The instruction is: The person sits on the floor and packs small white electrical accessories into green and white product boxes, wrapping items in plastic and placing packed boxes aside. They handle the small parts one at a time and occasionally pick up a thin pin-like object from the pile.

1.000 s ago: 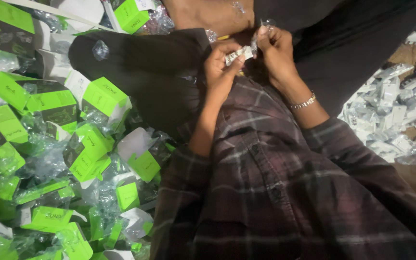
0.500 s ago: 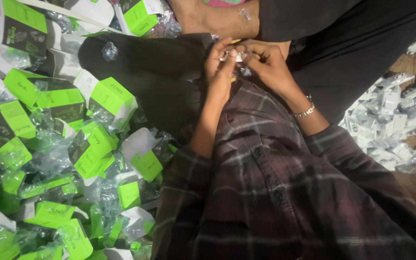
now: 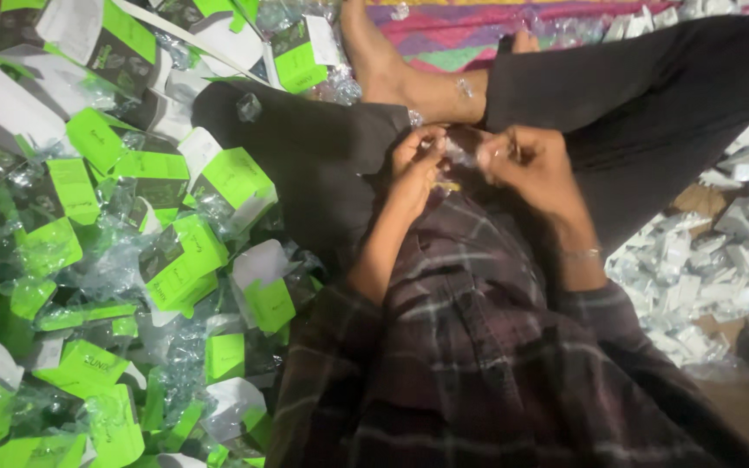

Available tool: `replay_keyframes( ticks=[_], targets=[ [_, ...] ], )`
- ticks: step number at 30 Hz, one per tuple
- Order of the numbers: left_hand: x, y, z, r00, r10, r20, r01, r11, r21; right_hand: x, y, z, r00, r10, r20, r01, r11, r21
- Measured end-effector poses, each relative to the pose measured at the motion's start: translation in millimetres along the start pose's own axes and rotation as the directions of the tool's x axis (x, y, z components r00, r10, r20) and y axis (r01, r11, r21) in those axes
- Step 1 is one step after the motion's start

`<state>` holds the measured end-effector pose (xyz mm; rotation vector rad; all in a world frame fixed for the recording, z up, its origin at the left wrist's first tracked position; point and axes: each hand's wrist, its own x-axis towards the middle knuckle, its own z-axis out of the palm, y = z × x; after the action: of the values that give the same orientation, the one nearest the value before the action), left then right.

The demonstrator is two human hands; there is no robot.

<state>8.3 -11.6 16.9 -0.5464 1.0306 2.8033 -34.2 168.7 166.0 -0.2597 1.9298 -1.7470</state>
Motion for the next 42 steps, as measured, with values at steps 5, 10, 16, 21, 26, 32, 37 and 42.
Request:
replay_keyframes(
  ticks=[5, 10, 16, 21, 26, 32, 37, 42],
  targets=[
    [-3, -1, -3, 0.975, -0.045, 0.218, 0.045, 0.999, 0.005, 4, -48, -18, 0.649, -0.288, 0.704, 0.302, 0.947, 0.108],
    [-11, 3, -8, 0.961, -0.118, 0.249, 0.138, 0.988, -0.066, 24, -16, -2, 0.790, -0.103, 0.604, 0.052, 0.993, 0.102],
    [-14, 10, 1, 0.887, -0.343, 0.309, 0.434, 0.846, -0.310, 22, 36, -8, 0.958, 0.127, 0.256, -0.167, 0.976, 0.141],
    [-15, 11, 7, 0.893, -0.335, 0.300, 0.327, 0.942, 0.079, 28, 80, -19, 0.997, -0.075, 0.005, 0.074, 0.994, 0.074],
    [-15, 2, 7, 0.907, -0.354, 0.226, 0.257, 0.894, 0.367, 35, 49, 1, 0.909, -0.342, -0.237, 0.232, 0.890, -0.393],
    [-12, -14, -1, 0.891, -0.332, 0.309, 0.215, 0.910, 0.355, 12, -66, -21, 0.823, -0.332, 0.461, 0.230, 0.937, 0.263],
    [-7, -19, -1, 0.961, -0.253, 0.110, 0.170, 0.858, 0.484, 34, -58, -8, 0.803, -0.439, 0.402, 0.331, 0.891, 0.312],
    [-6, -6, 4, 0.962, -0.268, 0.044, 0.222, 0.869, 0.442, 127, -42, 29, 0.996, -0.027, -0.088, 0.064, 0.896, 0.440]
  ],
)
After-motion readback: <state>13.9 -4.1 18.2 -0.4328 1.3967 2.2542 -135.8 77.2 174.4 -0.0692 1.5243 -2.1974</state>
